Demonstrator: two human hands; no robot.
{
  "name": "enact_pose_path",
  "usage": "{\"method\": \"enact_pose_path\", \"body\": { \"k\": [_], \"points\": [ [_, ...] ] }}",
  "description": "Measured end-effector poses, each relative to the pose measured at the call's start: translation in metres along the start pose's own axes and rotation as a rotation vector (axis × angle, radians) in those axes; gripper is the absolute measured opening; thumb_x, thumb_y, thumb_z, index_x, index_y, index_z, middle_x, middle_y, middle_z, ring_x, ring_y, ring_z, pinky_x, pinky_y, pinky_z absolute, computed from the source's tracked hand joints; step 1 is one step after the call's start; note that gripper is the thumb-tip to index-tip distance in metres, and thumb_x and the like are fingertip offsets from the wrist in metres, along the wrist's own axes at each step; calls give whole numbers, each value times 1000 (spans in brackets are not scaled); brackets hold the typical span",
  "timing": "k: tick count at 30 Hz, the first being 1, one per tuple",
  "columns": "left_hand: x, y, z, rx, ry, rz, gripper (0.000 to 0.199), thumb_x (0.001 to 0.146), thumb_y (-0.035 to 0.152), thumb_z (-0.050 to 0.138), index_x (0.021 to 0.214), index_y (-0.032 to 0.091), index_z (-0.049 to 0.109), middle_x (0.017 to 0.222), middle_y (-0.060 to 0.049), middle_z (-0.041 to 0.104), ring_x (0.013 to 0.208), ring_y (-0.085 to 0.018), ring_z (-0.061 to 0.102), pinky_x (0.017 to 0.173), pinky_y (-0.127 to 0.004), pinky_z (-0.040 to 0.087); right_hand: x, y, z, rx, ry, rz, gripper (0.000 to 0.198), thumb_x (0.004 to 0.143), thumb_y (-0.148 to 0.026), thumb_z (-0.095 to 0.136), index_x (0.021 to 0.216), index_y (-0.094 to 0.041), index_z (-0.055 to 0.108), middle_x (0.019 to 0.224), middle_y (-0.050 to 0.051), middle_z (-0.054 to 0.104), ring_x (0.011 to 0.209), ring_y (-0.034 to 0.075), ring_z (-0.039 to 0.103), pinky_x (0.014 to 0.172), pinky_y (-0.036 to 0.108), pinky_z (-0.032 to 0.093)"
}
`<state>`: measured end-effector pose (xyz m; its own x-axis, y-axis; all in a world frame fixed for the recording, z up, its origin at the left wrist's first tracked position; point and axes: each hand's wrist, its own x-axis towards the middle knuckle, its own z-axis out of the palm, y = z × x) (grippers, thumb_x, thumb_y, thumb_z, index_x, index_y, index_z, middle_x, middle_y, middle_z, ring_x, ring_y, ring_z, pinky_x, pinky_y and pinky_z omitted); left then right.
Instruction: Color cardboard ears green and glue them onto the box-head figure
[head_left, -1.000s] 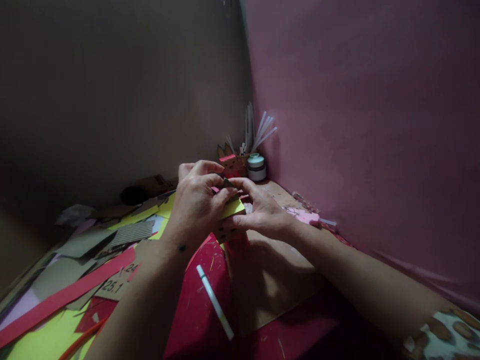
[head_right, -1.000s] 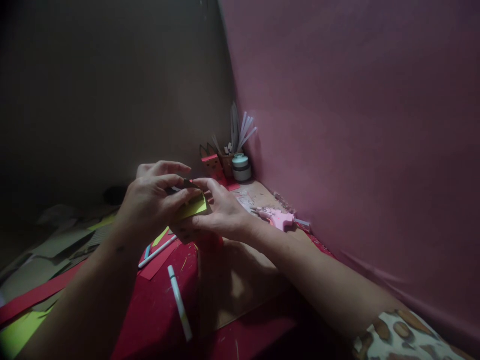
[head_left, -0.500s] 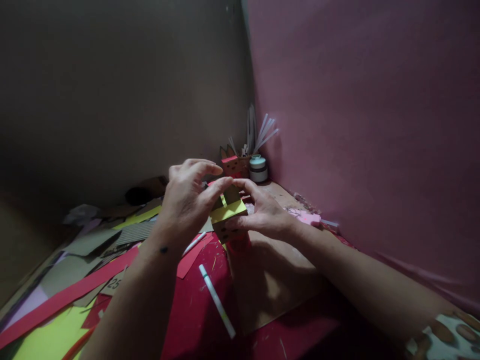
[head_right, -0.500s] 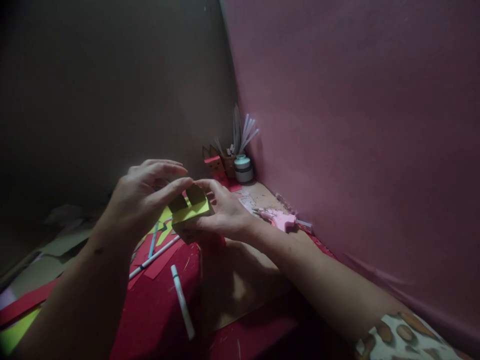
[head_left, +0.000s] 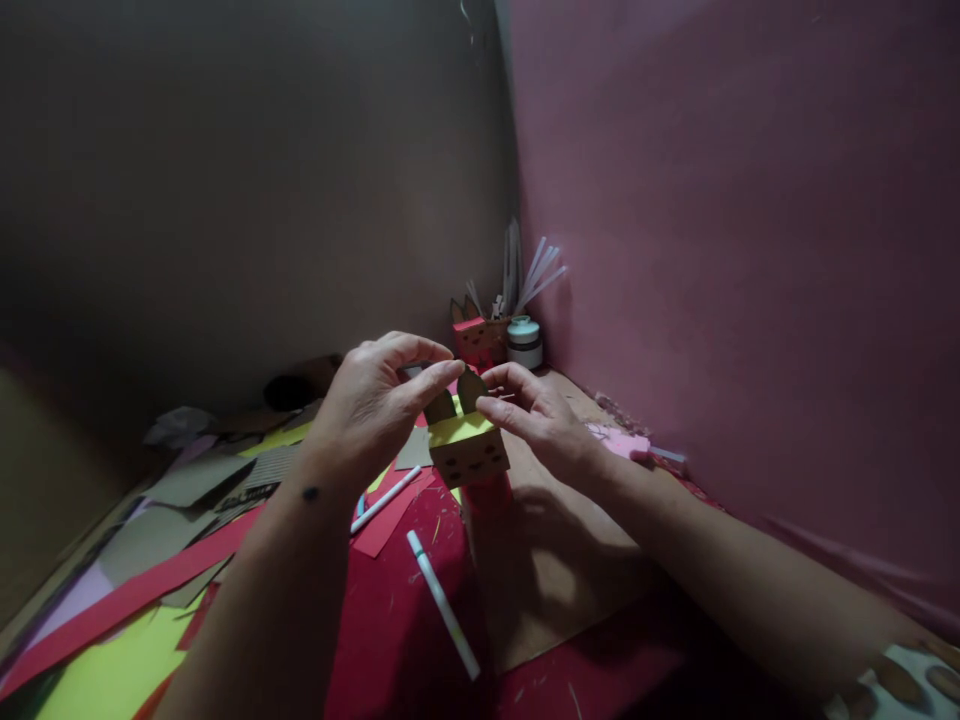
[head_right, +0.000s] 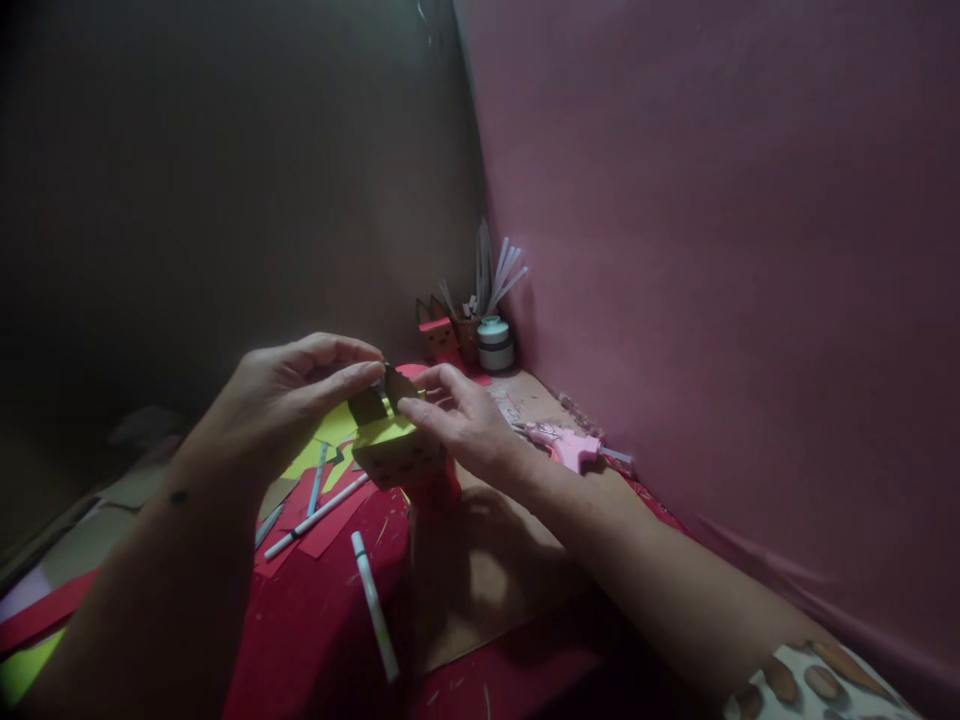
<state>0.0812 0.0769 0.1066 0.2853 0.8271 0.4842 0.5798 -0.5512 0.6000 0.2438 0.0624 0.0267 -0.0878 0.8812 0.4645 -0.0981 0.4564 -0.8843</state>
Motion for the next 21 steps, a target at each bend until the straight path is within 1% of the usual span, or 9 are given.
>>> {"method": "enact_pose_path", "body": {
  "k": [3,6,9,14,21],
  "points": [
    [1,-2,4,-7,-16,16,27,72,45,64,82,21,71,76,-4,70,66,-17,60,60,-29,45,1,3,1,44,41,8,20,79,-35,65,88,-20,56,83,0,57,79,14,55,73,30,44],
    [2,-5,5,-1,-57,32,25,73,42,63,82,20,70,79,-4,70,68,-17,61,63,-30,47,2,5,2,36,77,3,19,79,-34,64,86,-19,56,83,0,57,78,14,54,74,30,43],
    [2,-8,8,17,-82,44,22,74,40,63,80,20,70,78,-3,69,67,-16,60,61,-29,46,3,6,2,33,109,-7,17,78,-34,65,82,-19,56,81,-1,56,76,13,53,73,30,42],
    [1,-6,14,54,-69,53,17,75,36,62,75,21,69,75,-3,68,64,-15,57,59,-29,44,2,5,3,51,101,-7,16,76,-32,66,79,-19,56,78,-2,56,72,12,53,68,28,42],
    [2,-5,13,90,-58,99,15,75,33,62,74,20,69,83,-4,69,71,-17,57,66,-32,43,2,4,3,77,80,-4,14,75,-28,66,75,-19,55,73,-2,54,69,11,51,65,27,40]
  ]
}}
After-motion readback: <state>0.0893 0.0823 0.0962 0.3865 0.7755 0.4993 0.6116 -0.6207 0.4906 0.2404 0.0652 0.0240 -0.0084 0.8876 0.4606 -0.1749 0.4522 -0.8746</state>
